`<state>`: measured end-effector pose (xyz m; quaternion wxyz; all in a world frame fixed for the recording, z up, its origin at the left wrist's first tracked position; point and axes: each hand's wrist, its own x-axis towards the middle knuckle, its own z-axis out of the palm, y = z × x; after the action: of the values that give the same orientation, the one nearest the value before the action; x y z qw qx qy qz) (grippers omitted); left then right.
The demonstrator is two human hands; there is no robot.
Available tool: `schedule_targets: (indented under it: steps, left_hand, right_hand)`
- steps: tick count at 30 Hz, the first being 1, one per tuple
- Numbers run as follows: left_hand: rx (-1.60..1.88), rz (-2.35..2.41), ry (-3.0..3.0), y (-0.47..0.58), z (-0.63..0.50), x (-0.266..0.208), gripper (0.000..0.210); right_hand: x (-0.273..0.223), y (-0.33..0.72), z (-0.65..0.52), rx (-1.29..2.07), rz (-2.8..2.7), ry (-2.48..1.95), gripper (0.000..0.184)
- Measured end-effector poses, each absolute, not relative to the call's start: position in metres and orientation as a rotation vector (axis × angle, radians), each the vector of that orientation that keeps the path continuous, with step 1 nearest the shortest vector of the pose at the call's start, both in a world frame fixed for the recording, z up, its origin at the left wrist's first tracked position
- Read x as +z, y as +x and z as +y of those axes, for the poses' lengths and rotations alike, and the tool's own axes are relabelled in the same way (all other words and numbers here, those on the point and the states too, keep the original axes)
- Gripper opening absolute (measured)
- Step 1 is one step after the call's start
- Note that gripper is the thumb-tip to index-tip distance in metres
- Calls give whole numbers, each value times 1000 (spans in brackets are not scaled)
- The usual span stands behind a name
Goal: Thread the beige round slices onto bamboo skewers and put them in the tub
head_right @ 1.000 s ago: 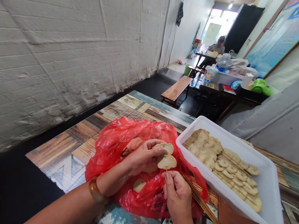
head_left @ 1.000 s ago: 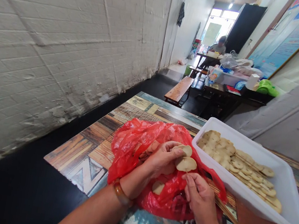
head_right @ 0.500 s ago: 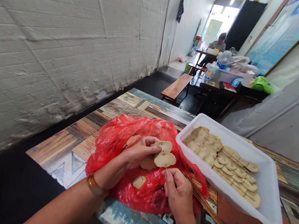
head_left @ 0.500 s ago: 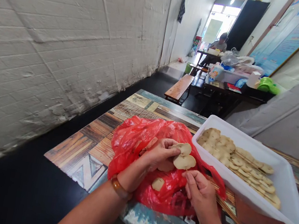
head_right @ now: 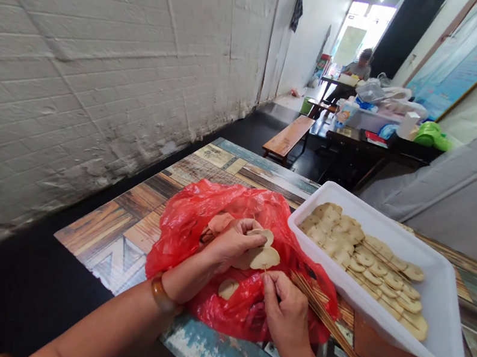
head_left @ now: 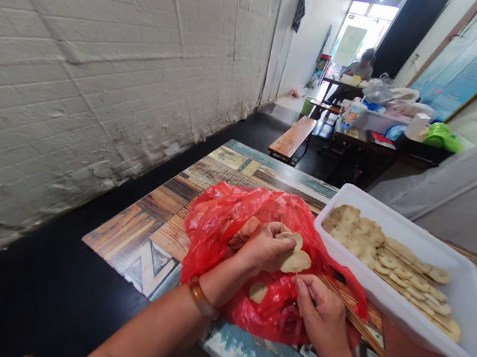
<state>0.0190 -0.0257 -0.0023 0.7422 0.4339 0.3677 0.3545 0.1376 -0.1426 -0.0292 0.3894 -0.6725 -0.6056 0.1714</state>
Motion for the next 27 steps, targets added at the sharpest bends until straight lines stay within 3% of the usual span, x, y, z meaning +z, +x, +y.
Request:
schedule_targets:
  steps: [11, 18, 27]
  left_hand:
    - [796, 597, 835, 17, -19, 1, 38]
    - [739, 593, 895, 17, -18, -8, 37]
    - [770, 534, 795, 20, -18, -10, 30]
  right_hand:
    - [-23, 137, -143, 795, -1257, -1634, 34]
    - [-21, 138, -142, 616, -1380, -1689, 33]
    - [-28, 141, -143, 677, -1325, -1646, 31]
